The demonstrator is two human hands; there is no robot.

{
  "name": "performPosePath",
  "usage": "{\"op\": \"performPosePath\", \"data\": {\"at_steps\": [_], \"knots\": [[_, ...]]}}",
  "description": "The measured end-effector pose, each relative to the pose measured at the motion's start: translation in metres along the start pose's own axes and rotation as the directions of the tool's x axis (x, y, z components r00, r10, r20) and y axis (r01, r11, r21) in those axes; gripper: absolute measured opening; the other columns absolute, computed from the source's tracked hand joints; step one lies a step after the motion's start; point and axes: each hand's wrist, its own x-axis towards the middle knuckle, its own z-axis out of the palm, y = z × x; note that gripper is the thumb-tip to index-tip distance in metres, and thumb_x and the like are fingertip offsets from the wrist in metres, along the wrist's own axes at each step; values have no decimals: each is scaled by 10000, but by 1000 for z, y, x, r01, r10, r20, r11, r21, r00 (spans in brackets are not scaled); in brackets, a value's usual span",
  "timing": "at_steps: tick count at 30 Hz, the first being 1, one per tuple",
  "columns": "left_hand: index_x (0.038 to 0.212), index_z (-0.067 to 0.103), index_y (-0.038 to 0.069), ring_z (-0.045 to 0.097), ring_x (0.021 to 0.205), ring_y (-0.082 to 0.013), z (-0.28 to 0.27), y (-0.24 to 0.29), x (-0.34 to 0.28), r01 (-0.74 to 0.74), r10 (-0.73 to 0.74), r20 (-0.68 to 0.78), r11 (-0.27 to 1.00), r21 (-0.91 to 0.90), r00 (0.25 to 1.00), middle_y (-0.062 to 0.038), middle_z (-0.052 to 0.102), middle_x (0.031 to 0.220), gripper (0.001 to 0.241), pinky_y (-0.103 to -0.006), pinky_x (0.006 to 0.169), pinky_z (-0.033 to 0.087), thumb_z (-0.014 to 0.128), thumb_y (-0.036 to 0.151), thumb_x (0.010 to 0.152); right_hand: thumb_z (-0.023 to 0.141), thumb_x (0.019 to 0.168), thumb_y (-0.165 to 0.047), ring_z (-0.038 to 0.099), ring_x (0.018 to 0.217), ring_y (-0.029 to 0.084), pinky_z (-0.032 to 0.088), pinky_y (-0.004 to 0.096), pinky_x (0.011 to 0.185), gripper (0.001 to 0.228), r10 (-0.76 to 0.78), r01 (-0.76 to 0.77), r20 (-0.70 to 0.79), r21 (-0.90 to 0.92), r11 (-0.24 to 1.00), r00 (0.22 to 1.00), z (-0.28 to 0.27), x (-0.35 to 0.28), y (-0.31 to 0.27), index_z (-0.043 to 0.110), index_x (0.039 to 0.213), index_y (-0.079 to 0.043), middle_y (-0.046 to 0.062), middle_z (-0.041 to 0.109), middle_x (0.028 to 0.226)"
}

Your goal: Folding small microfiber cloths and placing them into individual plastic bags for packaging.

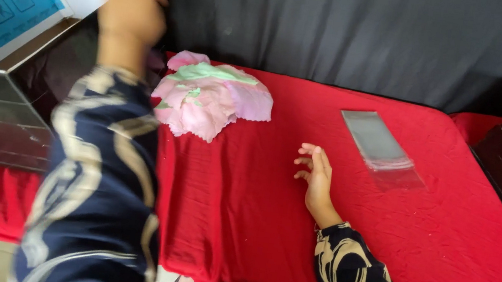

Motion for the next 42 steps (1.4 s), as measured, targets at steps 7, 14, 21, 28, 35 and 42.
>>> {"op": "performPosePath", "data": {"at_steps": [7,14,21,28,35,42], "knots": [[1335,638,151,316,1435,-265,193,146,-46,9,69,467,987,-162,881,-15,497,1487,395,-638,1081,345,466,200,984,362,1118,-396,630,912,226,535,284,552,460,16,-16,-2,-9,1000,1000,-8,8,6,616,1269,-43,106,591,1151],[1443,525,153,382,1446,-161,174,169,-68,185,-26,571,957,-223,820,3,552,1473,479,-626,1151,257,374,105,992,350,1116,-423,632,927,237,546,300,558,485,55,-55,-4,-18,998,998,-10,9,6,622,1275,-54,117,586,1167],[1130,726,36,667,1103,-353,31,158,-45,-86,81,-45,644,-760,996,-62,671,1235,285,-533,954,561,679,2,851,397,1113,-389,649,881,232,535,266,499,464,0,1,-21,66,998,1000,-15,20,9,608,1289,-15,132,619,1149],[1002,805,140,714,856,-225,-54,233,-134,-77,42,-79,-52,-996,996,-53,741,997,291,-333,739,630,707,-29,786,661,953,-175,591,1141,244,555,318,804,623,-126,128,245,10,992,961,-17,12,5,388,1495,-39,163,546,1377],[1547,431,211,650,959,-174,-40,256,-235,736,561,512,-298,-608,650,-78,591,1251,551,-359,898,616,555,161,1012,711,968,-128,655,1112,241,597,390,869,460,-52,32,256,81,996,965,1,-7,-16,506,1372,-43,105,614,1284],[1439,575,104,661,1116,-325,-42,283,-252,845,684,527,-270,-461,505,-173,624,1356,534,-483,958,571,644,400,1000,822,878,-107,671,969,134,602,328,869,433,-51,53,33,-67,996,998,-10,5,-5,603,1251,-85,1,667,1102]]}}
